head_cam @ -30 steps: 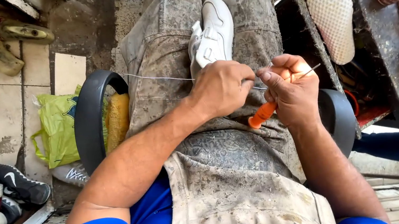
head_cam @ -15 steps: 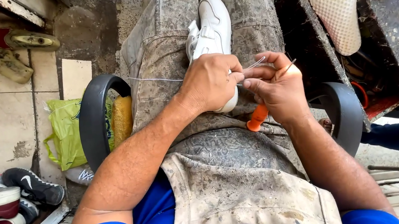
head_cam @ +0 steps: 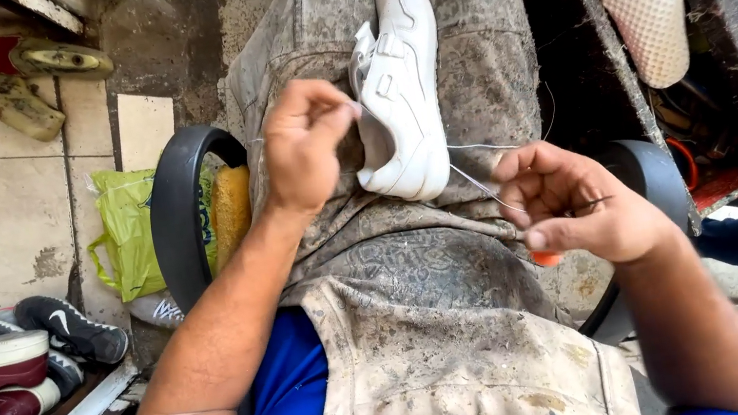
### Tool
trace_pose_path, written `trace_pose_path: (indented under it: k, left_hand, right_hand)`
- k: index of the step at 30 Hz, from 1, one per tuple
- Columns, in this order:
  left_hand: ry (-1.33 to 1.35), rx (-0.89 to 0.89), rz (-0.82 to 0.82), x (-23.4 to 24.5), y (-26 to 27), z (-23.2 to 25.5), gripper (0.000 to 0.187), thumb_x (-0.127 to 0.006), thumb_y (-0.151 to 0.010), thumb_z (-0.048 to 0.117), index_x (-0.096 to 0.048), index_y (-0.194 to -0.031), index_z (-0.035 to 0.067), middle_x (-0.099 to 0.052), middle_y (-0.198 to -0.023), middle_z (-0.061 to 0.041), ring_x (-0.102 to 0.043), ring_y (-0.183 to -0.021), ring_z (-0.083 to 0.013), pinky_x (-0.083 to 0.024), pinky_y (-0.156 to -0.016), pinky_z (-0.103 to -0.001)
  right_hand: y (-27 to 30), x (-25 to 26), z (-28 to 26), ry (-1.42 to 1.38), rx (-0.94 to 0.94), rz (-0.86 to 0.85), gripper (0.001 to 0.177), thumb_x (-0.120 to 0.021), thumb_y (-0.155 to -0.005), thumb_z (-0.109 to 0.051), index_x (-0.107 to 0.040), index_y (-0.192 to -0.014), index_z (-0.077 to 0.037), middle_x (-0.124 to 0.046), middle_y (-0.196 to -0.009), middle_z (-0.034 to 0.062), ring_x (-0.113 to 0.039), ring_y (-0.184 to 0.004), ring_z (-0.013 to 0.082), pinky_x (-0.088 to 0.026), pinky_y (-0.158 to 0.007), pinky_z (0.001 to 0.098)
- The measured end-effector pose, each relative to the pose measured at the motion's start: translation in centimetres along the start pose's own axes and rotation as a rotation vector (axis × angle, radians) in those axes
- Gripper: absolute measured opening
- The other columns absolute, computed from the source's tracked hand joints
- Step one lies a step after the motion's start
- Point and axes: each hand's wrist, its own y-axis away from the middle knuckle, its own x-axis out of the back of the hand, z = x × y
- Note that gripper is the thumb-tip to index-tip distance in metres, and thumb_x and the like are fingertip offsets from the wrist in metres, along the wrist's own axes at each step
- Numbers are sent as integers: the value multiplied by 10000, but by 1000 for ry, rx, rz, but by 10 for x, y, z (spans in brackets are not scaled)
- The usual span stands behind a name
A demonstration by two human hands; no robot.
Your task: Hand-stitching the sole of a sneaker using an awl and thread at a workbench
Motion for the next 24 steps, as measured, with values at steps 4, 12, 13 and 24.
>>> trace_pose_path:
  k: [4, 12, 13, 24]
  left_hand:
    - [644, 210, 28, -5, 10, 4, 208, -586, -962, -39, -568, -1098, 117, -577, -714, -51, -599, -667, -146, -654, -785, -405]
    - [340, 259, -151, -8, 7, -17, 224, -553, -905, -59, -514, -1075, 81, -395, -683, 20, -359, -519, -89, -352, -407, -235]
    - [339, 263, -149, -10, 10, -24, 224, -553, -905, -59, -514, -1075, 81, -395, -683, 20, -359, -519, -89, -352, -407, -235]
    - [-343, 50, -207, -1, 24, -15, 266, -542, -1014, 195, -489, -1246, 77, -338, -634, 96, -351, -592, -71, -362, -619, -280]
  right_hand:
    - [6, -18, -21, 790, -385, 243, 579, -864, -741, -107, -596, -1244, -1, -624, -578, 103, -539, -458, 186, -416, -466, 326]
    - [40, -3, -56, 867, -309, -347, 435, -877, -772, -415, -780, -1105, -153, -627, -726, -26, -563, -554, 134, -447, -472, 320]
    - [42, -6, -58, 863, -311, -348, 435, -877, -772, -415, -780, -1105, -153, -627, -726, -26, -563, -554, 134, -447, -472, 320]
    - [-5, 2, -18, 33, 378, 75, 831, -392, -928, 138, -193, -1655, -214, -217, -1770, 202, -358, -486, 70, -449, -536, 227]
